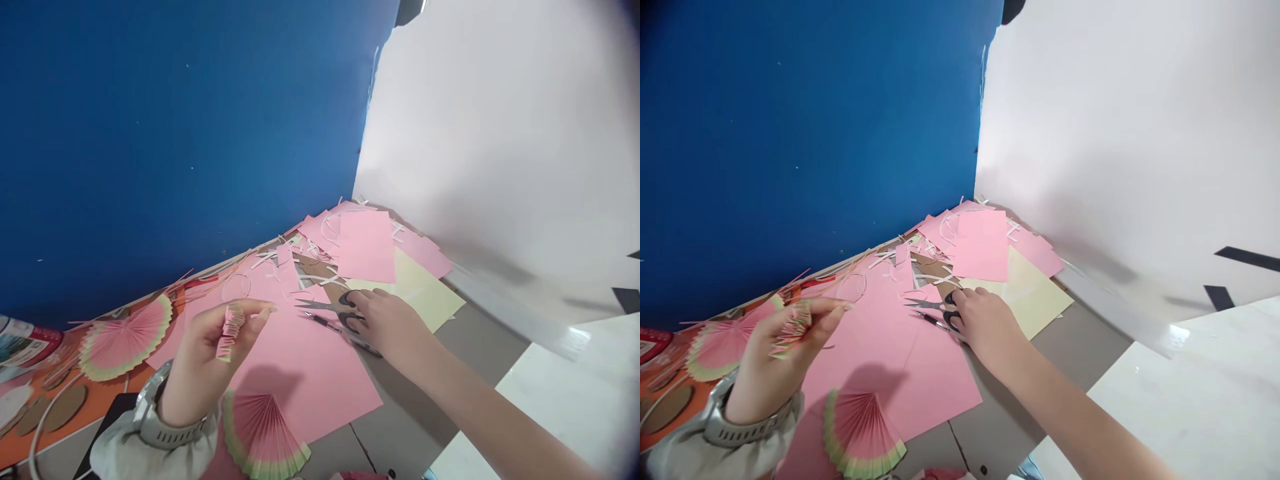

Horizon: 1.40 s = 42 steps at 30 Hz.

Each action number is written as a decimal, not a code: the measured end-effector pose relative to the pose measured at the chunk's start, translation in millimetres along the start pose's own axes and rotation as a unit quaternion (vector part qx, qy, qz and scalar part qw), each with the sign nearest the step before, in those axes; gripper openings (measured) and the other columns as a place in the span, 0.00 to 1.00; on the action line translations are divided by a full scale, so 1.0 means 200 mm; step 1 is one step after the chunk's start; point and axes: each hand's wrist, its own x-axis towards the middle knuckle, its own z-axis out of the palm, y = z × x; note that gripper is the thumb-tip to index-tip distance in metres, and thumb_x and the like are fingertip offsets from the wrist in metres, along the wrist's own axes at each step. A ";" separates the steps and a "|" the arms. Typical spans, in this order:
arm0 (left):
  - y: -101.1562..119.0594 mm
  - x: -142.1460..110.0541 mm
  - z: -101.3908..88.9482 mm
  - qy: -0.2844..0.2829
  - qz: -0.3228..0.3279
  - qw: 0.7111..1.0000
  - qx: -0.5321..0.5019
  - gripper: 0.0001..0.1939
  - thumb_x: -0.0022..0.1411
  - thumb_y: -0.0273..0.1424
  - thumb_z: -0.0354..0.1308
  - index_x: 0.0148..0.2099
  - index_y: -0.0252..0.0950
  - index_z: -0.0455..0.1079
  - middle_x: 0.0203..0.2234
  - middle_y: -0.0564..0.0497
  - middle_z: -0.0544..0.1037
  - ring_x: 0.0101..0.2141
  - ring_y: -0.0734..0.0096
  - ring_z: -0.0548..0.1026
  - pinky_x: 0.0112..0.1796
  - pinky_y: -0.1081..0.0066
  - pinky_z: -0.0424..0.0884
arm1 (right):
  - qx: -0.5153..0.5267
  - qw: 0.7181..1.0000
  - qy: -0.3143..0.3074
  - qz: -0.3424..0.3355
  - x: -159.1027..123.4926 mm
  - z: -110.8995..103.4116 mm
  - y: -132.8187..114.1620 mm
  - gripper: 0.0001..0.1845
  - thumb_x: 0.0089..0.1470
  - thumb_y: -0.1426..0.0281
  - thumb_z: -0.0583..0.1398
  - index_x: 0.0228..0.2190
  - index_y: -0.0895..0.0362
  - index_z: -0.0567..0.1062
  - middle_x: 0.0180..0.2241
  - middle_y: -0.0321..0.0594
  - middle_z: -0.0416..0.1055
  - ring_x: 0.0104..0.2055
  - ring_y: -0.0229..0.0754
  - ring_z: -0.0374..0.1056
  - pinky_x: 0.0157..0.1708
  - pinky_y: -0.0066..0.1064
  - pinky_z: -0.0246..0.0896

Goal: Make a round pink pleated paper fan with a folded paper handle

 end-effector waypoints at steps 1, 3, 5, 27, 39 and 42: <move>0.01 0.00 0.00 0.013 -0.025 1.000 -0.014 0.06 0.61 0.31 0.56 0.37 0.39 0.75 0.32 0.53 0.80 0.31 0.72 0.75 0.28 0.78 0.68 | -0.010 1.000 -0.002 0.006 0.02 0.04 0.02 0.08 0.55 0.74 0.56 0.37 0.59 0.73 0.35 0.44 0.74 0.37 0.48 0.67 0.33 0.37 0.62; 0.02 0.00 0.00 0.022 -0.064 0.997 -0.038 0.07 0.60 0.34 0.57 0.36 0.39 0.75 0.29 0.53 0.78 0.26 0.74 0.71 0.25 0.77 0.66 | -0.022 1.000 -0.007 0.016 0.06 0.11 0.06 0.07 0.54 0.76 0.57 0.37 0.61 0.73 0.36 0.45 0.73 0.38 0.48 0.67 0.34 0.38 0.64; 0.03 0.00 0.01 0.018 -0.098 0.992 -0.074 0.10 0.58 0.38 0.58 0.37 0.39 0.76 0.25 0.53 0.75 0.22 0.76 0.65 0.23 0.77 0.62 | -0.020 0.999 -0.018 0.020 0.08 0.17 0.09 0.08 0.57 0.73 0.57 0.40 0.61 0.72 0.39 0.43 0.72 0.38 0.44 0.68 0.36 0.37 0.66; 0.07 0.02 0.11 -0.183 -0.110 0.972 -0.093 0.15 0.64 0.34 0.51 0.50 0.40 0.72 0.29 0.54 0.74 0.31 0.71 0.68 0.36 0.73 0.67 | 0.494 0.850 0.143 -0.116 0.06 -0.04 -0.24 0.04 0.59 0.66 0.57 0.31 0.52 0.68 0.33 0.35 0.66 0.35 0.37 0.65 0.35 0.30 0.62; 0.03 0.03 0.11 -0.151 -0.157 0.966 -0.141 0.08 0.60 0.37 0.56 0.36 0.38 0.67 0.27 0.55 0.68 0.21 0.76 0.57 0.27 0.72 0.63 | 0.412 0.883 0.223 -0.001 -0.05 0.00 -0.09 0.09 0.58 0.63 0.54 0.29 0.52 0.65 0.29 0.35 0.65 0.31 0.39 0.64 0.31 0.30 0.62; 0.01 0.04 0.07 -0.136 -0.168 0.958 -0.191 0.09 0.60 0.37 0.57 0.41 0.39 0.66 0.28 0.55 0.66 0.25 0.75 0.60 0.31 0.72 0.65 | 0.380 0.891 0.236 0.076 -0.07 -0.03 0.06 0.11 0.58 0.60 0.53 0.28 0.52 0.64 0.27 0.35 0.65 0.26 0.39 0.63 0.23 0.29 0.58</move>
